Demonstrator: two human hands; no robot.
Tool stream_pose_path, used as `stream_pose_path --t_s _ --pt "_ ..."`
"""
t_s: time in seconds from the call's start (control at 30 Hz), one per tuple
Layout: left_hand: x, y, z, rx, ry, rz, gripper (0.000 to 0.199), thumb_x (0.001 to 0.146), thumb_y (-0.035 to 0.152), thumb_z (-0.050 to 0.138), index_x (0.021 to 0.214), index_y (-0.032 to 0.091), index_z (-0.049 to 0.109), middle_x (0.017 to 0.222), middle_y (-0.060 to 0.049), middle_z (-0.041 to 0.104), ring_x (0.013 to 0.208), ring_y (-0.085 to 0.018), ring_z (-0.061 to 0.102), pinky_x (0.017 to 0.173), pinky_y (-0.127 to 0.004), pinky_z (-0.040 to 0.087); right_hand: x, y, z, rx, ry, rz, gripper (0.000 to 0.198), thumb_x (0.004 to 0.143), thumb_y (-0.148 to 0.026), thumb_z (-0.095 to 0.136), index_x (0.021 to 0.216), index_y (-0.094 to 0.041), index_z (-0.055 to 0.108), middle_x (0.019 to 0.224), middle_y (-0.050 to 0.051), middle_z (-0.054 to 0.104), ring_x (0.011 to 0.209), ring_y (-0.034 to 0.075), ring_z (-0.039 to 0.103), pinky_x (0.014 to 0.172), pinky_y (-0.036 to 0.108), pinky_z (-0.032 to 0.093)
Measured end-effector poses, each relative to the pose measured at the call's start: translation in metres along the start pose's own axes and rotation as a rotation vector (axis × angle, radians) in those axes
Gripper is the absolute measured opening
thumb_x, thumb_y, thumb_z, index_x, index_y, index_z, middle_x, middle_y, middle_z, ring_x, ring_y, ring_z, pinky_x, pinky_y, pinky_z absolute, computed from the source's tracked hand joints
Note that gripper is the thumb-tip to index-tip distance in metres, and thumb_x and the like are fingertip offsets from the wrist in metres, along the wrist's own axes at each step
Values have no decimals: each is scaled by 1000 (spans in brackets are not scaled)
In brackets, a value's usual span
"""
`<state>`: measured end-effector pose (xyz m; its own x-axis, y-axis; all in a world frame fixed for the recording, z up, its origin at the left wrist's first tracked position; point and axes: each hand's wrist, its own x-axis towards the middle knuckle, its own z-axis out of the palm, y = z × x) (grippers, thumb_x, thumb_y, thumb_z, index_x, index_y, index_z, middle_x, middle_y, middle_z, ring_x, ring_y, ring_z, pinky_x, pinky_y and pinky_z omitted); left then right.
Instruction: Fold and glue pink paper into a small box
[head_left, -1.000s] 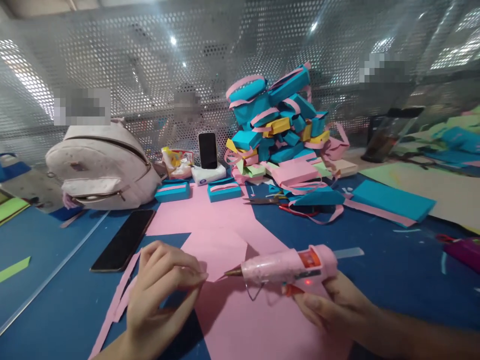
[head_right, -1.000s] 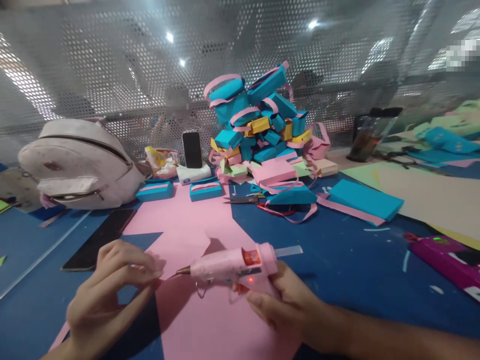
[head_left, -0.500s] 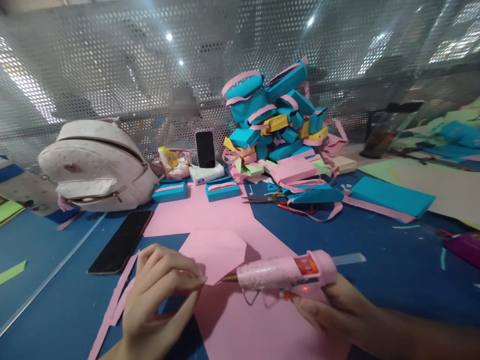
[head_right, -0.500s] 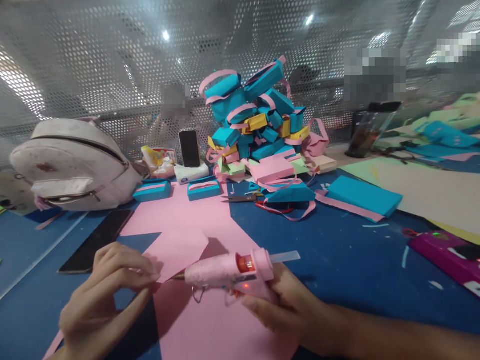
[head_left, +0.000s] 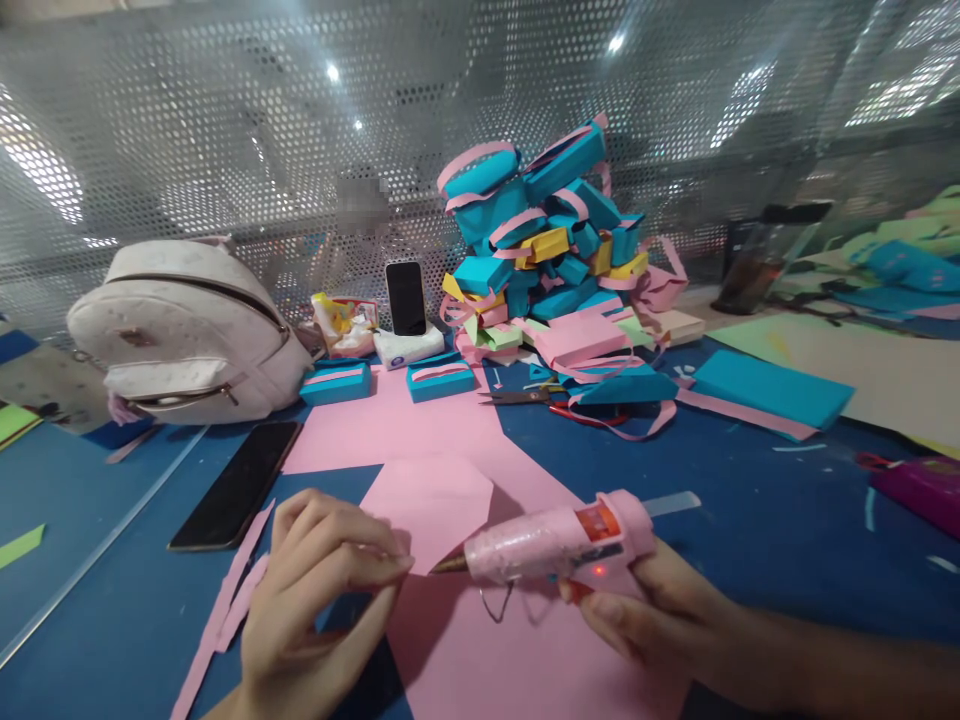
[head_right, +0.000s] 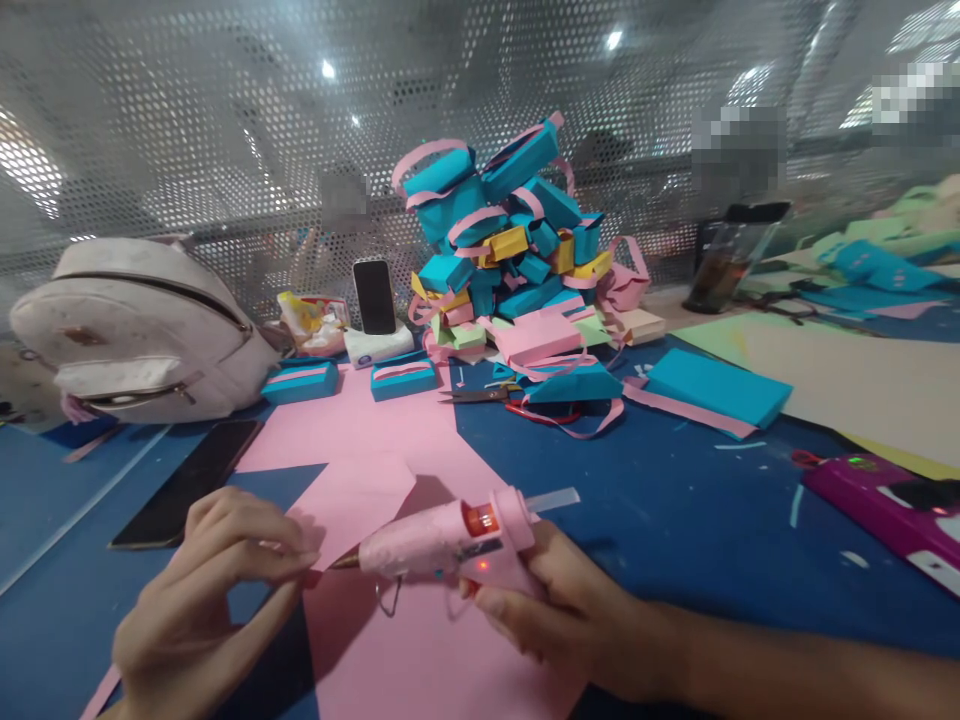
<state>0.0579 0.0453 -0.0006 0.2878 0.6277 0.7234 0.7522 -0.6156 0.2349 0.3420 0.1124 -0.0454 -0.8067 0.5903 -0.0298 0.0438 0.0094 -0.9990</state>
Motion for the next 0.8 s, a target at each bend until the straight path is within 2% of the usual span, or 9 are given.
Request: stream_pose_path --t_s 0.3,0.8 --pt "-1 -1 -1 -5 -7 10 24 78 -4 62 81 20 61 80 -1 66 77 -18 61 75 -40 40 0 -3 1 17 24 39 50 88 -68 48 89 -18 46 64 -5 41 56 8 36 52 22 33" --pt "0 -3 -2 -4 3 20 25 76 -6 63 79 19 60 79 -1 65 76 -18 62 74 -40 40 1 -2 2 29 3 19 49 91 -65 45 75 -19 44 62 -5 40 55 8 34 51 21 31"
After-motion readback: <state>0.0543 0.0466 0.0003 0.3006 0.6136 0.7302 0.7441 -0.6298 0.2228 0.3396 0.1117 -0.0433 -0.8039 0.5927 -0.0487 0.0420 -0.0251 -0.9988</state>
